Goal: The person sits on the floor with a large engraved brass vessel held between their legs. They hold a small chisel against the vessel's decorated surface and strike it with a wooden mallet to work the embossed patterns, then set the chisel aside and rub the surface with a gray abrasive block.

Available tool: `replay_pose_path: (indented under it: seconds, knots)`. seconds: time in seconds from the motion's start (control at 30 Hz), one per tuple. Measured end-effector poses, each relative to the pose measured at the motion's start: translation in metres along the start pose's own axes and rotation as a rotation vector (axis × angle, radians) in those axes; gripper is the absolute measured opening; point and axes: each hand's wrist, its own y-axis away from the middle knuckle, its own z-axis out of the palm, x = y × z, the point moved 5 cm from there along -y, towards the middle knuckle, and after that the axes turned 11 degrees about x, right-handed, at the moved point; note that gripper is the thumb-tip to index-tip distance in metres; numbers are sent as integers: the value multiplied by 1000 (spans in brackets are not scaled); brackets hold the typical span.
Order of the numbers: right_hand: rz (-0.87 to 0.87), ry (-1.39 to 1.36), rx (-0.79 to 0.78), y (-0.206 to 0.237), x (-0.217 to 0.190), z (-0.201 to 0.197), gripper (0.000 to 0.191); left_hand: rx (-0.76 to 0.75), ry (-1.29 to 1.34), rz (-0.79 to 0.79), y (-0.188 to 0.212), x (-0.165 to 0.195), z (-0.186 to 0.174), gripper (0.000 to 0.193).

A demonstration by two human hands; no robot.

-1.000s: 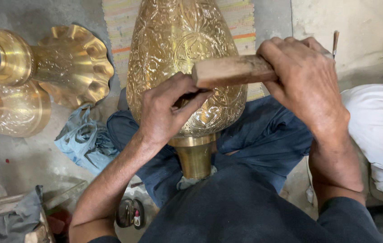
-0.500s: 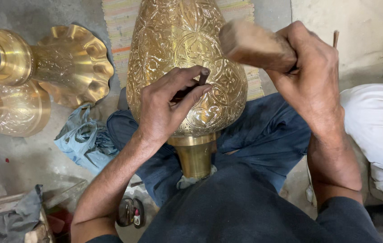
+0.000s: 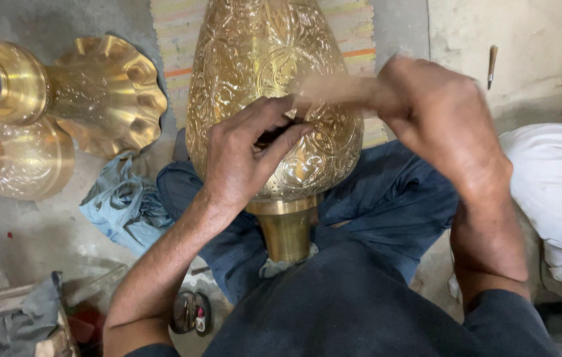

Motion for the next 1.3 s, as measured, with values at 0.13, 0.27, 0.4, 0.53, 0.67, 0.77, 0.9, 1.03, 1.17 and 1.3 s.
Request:
replay_pose_path:
  seconds: [0.13,0.27,0.4,0.53,0.67,0.77,0.9,1.03,1.17,1.3]
  knots:
    - [98,46,26,-3,-5,-5,31,-9,6,-11,0,1,-2,28]
    - [-347,362,49,-3,-28,-7,38,-18,-42,-20,3,-4,1,26]
    - [-74,35,36,-2,-12,-3,33,-8,15,28,7,-10,5,29]
    - [-169,143,21,3,-4,0,28,-26,8,26,10,-15,7,27]
    - [83,-66,9,5,6,3,28,1,27,8,9,-13,4,31]
    - [-134,8,116,2,-8,-2,26,-9,97,-97,7,-14,3,31]
    - [-111,-54,149,-3,-15,-6,31,-31,52,14,3,-7,2,30]
    - [-215,65,222,-5,-25,-10,35,-45,63,9,1,-6,1,31]
    - [261,-236,251,-3,-1,-4,25,-26,32,47,2,-3,0,30]
    - [-130,61,91,0,-8,-1,25,-30,54,7,3,-4,0,30]
